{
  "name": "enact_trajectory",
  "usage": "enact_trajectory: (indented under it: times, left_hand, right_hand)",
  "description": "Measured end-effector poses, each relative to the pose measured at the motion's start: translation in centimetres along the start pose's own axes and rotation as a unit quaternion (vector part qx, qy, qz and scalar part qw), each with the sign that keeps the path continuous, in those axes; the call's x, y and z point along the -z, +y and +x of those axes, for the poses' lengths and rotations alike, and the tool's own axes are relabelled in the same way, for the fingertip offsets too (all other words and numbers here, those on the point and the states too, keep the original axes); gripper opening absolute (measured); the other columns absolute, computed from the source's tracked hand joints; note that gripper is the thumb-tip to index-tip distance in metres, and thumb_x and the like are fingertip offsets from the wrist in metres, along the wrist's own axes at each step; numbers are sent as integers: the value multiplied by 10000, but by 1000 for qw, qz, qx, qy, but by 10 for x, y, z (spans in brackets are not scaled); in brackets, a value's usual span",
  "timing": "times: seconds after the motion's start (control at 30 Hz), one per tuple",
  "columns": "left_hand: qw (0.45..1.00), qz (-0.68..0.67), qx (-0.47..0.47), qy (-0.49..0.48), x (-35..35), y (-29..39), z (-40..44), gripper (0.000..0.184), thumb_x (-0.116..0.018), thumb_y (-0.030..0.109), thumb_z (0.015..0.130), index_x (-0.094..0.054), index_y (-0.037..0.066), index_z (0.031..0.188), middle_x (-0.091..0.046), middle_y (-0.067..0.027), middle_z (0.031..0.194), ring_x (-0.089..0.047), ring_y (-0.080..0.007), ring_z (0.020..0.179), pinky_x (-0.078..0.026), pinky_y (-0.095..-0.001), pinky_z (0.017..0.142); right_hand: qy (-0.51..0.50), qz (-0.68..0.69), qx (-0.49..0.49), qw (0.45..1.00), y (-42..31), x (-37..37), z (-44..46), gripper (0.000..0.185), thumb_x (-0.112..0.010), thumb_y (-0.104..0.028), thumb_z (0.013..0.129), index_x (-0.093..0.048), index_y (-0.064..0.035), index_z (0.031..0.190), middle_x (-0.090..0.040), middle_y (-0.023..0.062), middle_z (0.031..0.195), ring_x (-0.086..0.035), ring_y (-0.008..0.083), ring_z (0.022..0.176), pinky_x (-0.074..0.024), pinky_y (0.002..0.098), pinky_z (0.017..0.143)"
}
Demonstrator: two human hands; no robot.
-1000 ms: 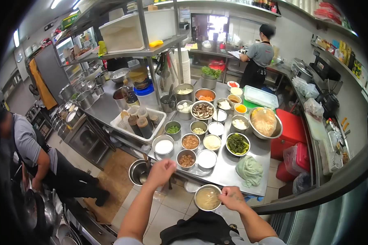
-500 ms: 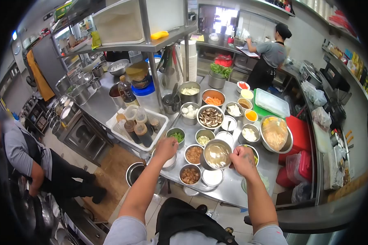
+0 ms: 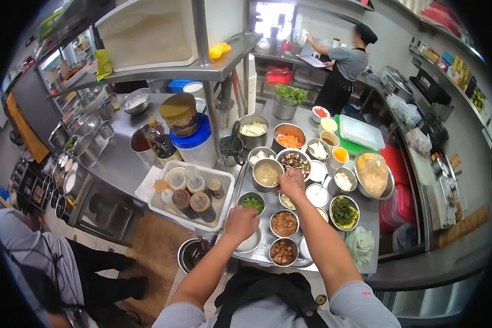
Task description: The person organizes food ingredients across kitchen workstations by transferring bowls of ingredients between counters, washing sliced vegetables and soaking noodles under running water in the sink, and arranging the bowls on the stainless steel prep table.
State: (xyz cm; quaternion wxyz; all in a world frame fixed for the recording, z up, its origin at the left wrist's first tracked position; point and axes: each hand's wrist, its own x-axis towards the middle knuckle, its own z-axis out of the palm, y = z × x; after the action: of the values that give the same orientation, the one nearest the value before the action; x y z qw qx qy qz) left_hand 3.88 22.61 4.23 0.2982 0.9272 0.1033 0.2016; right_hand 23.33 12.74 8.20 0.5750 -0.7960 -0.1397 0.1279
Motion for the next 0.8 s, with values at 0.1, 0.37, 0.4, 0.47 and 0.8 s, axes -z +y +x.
enact_trajectory:
  times: [0.1, 0.37, 0.4, 0.47, 0.8]
  left_hand:
    - [1000, -10, -5, -29, 5, -5, 2, 140, -662, 200, 763, -676, 81, 836, -668, -88, 767, -590, -295, 792, -422, -435, 727]
    - [997, -31, -43, -56, 9, -17, 2, 123, -655, 225, 784, -659, 108, 822, -674, -58, 767, -597, -285, 758, -406, -424, 699]
    - [996, -33, -52, -60, 8, -19, 2, 123, -655, 225, 784, -659, 108, 822, -674, -58, 767, -597, -285, 758, -406, -424, 699]
    - [996, -48, -60, -51, 5, -24, 3, 114, -655, 226, 785, -661, 114, 805, -676, -49, 778, -596, -288, 761, -408, -428, 698]
    - [996, -41, -68, -49, -5, -26, 12, 100, -696, 199, 749, -666, 110, 783, -676, -39, 752, -606, -262, 750, -416, -419, 711]
  right_hand:
    - [40, -113, 13, 993, 12, -19, 8, 267, -590, -164, 737, -539, -7, 526, -599, 155, 510, -611, 224, 438, -510, 330, 496]
    - [61, -204, -9, 977, 64, -51, 32, 278, -598, -246, 736, -645, 22, 679, -659, 211, 700, -656, 339, 678, -525, 390, 705]
    - [71, -203, -11, 976, 61, -50, 26, 278, -598, -246, 736, -645, 22, 679, -659, 211, 700, -656, 339, 678, -525, 390, 705]
    - [14, -204, -78, 976, 46, -53, 15, 300, -599, -257, 735, -674, 33, 743, -659, 251, 827, -657, 368, 790, -512, 421, 760]
    - [-64, -424, 84, 899, 68, -65, 13, 257, -571, -215, 803, -694, 11, 794, -659, 238, 899, -637, 394, 880, -498, 422, 782]
